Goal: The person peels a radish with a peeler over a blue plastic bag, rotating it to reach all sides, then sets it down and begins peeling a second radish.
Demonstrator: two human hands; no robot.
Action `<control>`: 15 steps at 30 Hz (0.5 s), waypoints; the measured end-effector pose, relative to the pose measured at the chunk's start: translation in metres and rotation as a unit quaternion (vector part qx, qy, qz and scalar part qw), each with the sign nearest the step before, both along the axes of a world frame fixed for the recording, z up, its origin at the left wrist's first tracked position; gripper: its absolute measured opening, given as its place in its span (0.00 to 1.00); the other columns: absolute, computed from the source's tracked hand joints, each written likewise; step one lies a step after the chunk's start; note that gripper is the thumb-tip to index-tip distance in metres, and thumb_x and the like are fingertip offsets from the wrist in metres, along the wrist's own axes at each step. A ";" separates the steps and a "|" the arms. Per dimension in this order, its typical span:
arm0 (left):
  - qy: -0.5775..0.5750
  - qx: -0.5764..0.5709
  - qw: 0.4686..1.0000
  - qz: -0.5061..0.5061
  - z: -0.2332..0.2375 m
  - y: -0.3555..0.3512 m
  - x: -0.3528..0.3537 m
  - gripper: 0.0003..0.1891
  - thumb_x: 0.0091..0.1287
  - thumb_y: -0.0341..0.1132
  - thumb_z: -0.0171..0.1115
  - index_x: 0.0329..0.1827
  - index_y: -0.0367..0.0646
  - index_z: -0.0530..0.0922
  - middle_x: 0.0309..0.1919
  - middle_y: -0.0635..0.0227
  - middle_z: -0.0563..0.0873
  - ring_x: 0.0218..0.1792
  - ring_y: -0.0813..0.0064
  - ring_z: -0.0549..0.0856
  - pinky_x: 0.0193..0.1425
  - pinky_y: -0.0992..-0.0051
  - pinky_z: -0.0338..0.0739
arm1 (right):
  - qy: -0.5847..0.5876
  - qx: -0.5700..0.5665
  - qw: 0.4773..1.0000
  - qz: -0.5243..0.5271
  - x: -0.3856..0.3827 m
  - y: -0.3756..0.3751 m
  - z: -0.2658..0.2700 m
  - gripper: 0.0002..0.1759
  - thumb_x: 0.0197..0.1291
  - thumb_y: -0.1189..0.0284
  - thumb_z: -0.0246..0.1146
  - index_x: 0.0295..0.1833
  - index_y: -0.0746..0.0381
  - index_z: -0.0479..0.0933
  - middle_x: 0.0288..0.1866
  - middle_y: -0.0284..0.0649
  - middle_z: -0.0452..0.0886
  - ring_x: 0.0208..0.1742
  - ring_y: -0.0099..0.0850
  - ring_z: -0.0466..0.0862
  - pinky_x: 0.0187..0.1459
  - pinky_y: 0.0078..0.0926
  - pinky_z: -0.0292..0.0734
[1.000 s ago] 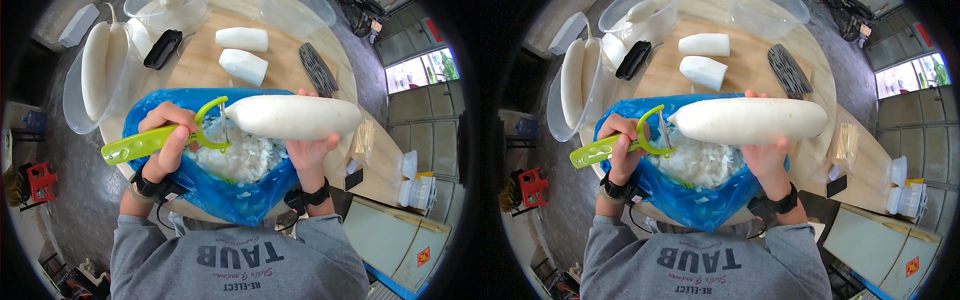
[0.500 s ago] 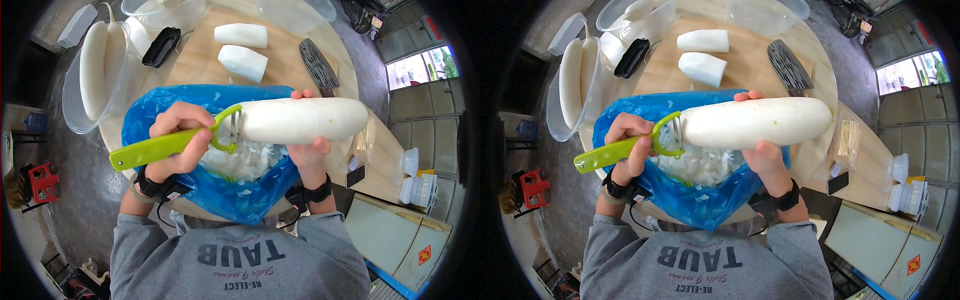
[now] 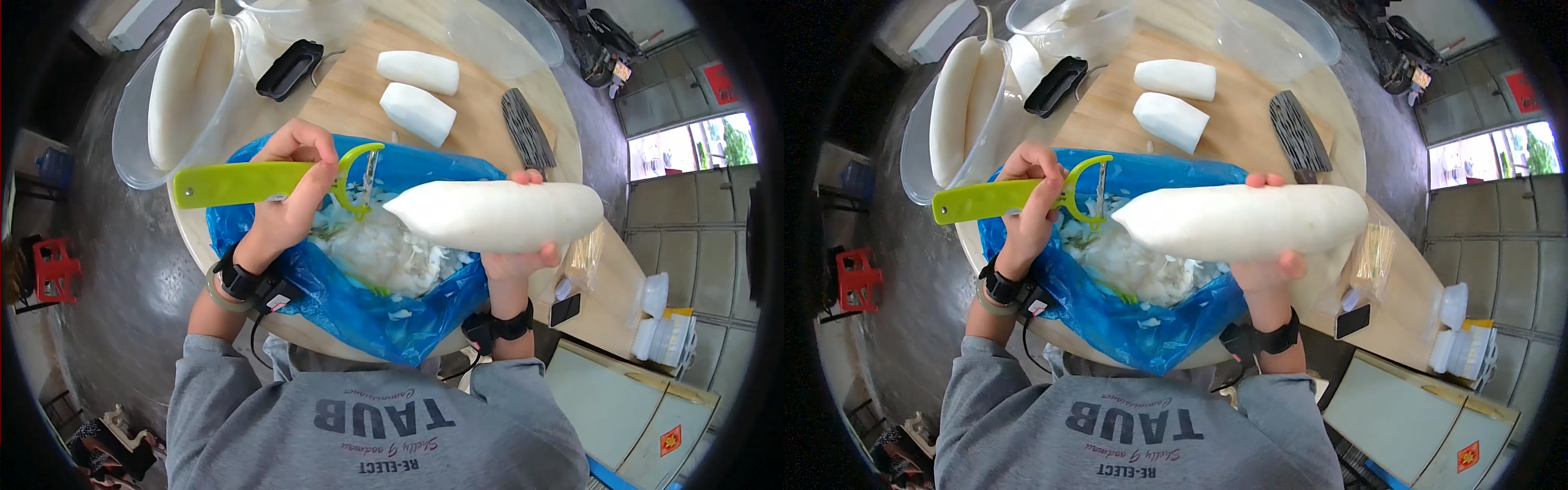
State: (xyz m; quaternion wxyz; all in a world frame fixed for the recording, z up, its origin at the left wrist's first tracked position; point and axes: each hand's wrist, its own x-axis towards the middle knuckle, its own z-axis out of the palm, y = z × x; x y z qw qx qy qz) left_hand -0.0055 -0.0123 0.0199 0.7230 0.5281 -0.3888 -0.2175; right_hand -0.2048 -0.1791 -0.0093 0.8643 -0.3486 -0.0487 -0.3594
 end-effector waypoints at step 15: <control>-0.090 -0.018 0.991 -0.095 0.001 0.002 -0.014 0.03 0.58 0.24 0.52 0.34 0.40 0.70 0.23 0.74 0.77 0.20 0.89 0.71 0.24 0.87 0.62 | 0.033 -0.115 0.993 -0.003 0.004 0.006 -0.002 0.43 0.35 0.63 0.71 0.58 0.58 0.58 0.55 0.42 0.64 0.59 0.36 0.64 0.59 0.37 0.63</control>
